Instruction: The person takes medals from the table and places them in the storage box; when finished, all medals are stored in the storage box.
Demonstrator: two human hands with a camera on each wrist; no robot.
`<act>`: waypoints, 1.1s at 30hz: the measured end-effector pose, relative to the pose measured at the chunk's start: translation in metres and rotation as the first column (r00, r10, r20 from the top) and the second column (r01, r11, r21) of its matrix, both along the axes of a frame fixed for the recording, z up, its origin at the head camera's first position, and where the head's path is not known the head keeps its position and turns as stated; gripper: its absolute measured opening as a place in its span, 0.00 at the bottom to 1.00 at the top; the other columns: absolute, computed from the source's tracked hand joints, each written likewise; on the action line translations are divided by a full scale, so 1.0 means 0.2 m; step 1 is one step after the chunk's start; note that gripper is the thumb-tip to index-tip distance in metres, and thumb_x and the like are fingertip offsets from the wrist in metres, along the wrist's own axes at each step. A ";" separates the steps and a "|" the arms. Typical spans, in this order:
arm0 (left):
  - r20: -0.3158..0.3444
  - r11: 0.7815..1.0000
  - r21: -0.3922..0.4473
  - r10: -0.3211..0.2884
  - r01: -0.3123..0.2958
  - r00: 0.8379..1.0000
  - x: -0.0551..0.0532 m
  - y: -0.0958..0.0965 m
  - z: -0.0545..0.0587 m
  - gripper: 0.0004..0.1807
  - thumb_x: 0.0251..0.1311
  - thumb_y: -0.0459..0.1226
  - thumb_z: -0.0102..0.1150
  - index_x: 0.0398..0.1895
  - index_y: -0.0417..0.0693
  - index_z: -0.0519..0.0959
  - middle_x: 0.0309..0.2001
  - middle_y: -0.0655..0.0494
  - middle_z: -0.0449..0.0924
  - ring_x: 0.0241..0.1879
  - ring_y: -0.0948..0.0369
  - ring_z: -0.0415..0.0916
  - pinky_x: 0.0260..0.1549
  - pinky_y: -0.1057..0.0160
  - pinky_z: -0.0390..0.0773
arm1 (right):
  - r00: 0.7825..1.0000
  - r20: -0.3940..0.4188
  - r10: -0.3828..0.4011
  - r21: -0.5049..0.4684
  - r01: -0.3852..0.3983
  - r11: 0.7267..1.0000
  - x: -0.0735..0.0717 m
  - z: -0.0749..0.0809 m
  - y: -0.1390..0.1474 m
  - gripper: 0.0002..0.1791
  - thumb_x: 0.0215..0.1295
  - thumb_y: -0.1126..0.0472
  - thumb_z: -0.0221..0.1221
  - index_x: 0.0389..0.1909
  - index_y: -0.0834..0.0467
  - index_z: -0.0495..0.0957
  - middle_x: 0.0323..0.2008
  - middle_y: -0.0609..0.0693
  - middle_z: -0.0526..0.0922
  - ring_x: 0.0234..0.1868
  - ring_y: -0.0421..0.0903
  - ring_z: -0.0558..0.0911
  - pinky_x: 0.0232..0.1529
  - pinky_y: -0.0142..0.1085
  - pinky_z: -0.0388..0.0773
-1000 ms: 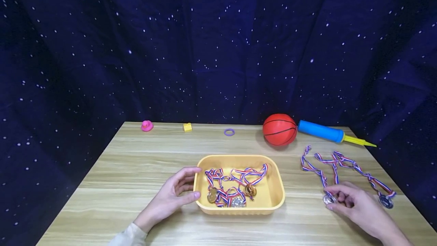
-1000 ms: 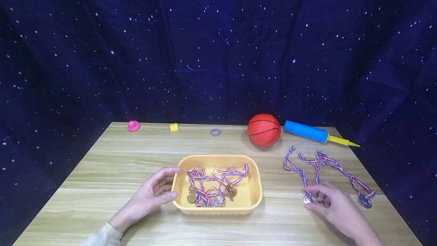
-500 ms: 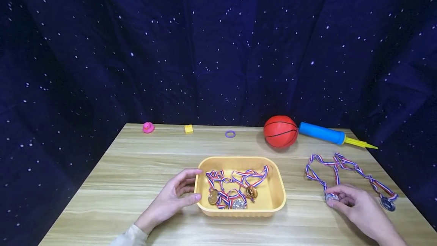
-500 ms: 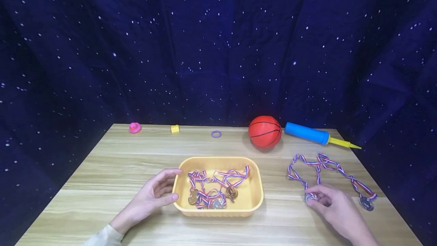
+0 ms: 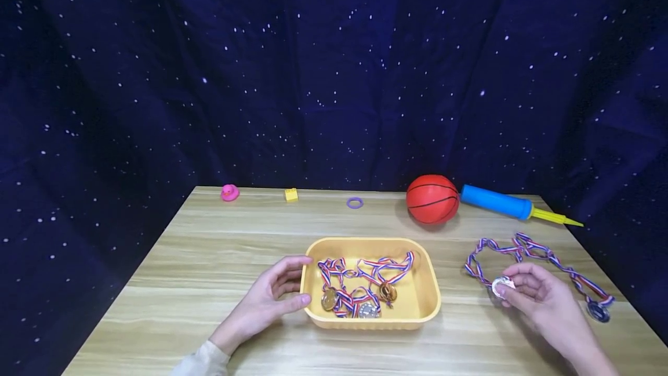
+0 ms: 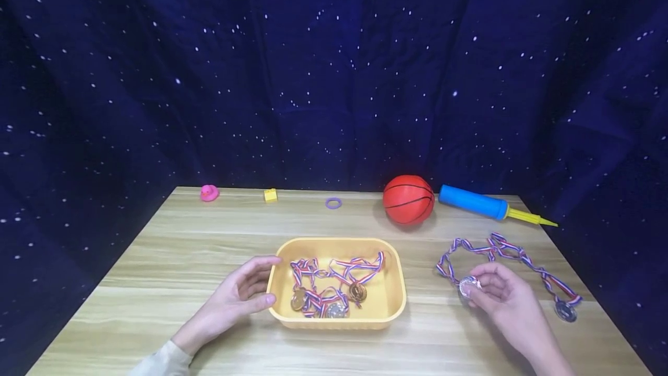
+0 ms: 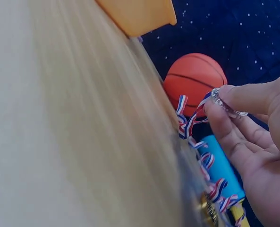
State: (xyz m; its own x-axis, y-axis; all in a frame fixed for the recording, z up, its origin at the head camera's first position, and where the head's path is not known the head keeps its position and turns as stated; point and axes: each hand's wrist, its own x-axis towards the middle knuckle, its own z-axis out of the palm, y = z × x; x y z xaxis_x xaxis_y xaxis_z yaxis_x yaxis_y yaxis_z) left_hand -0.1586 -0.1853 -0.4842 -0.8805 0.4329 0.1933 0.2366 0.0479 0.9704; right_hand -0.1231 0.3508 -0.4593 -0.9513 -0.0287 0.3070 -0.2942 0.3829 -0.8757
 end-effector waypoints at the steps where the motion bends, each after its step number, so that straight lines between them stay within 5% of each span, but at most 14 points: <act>1: -0.001 1.000 0.001 0.000 0.000 1.000 0.00 0.00 0.00 0.40 0.68 0.30 0.75 0.81 0.42 0.70 0.78 0.39 0.72 0.72 0.36 0.74 0.69 0.59 0.82 | 1.000 -0.001 0.001 -0.016 -0.001 1.000 0.00 0.02 -0.01 0.17 0.69 0.78 0.70 0.54 0.72 0.77 0.37 0.51 0.92 0.35 0.46 0.93 0.37 0.37 0.93; 9: 0.009 1.000 -0.011 0.006 -0.006 1.000 0.00 0.00 0.00 0.40 0.68 0.30 0.75 0.81 0.42 0.70 0.78 0.38 0.72 0.71 0.37 0.75 0.69 0.59 0.83 | 0.995 -0.068 -0.074 -0.040 0.072 0.997 -0.06 0.17 -0.04 0.17 0.68 0.78 0.71 0.56 0.67 0.82 0.37 0.45 0.93 0.35 0.38 0.92 0.32 0.28 0.87; 14: 0.012 1.000 -0.006 0.009 -0.009 1.000 0.00 0.00 0.00 0.40 0.68 0.30 0.75 0.81 0.42 0.70 0.78 0.38 0.72 0.71 0.37 0.75 0.69 0.59 0.83 | 0.986 -0.147 -0.078 -0.017 0.076 0.997 -0.11 0.30 -0.07 0.20 0.67 0.78 0.72 0.59 0.67 0.83 0.40 0.41 0.93 0.39 0.32 0.90 0.40 0.22 0.87; 21: 0.008 1.000 0.009 0.002 -0.002 1.000 0.00 0.01 -0.01 0.39 0.68 0.30 0.76 0.81 0.42 0.70 0.79 0.39 0.72 0.72 0.36 0.74 0.68 0.59 0.83 | 0.977 -0.205 -0.052 -0.143 0.022 0.989 -0.16 0.50 -0.11 0.23 0.67 0.79 0.71 0.62 0.70 0.83 0.42 0.45 0.93 0.41 0.34 0.91 0.44 0.21 0.87; 33: 0.015 1.000 -0.007 0.012 -0.011 1.000 -0.01 0.00 -0.02 0.39 0.68 0.30 0.76 0.81 0.43 0.70 0.78 0.38 0.72 0.71 0.38 0.75 0.69 0.59 0.83 | 0.959 -0.282 -0.026 -0.159 -0.020 0.987 -0.21 0.74 -0.24 0.23 0.68 0.76 0.73 0.63 0.70 0.83 0.47 0.50 0.94 0.45 0.38 0.91 0.48 0.24 0.88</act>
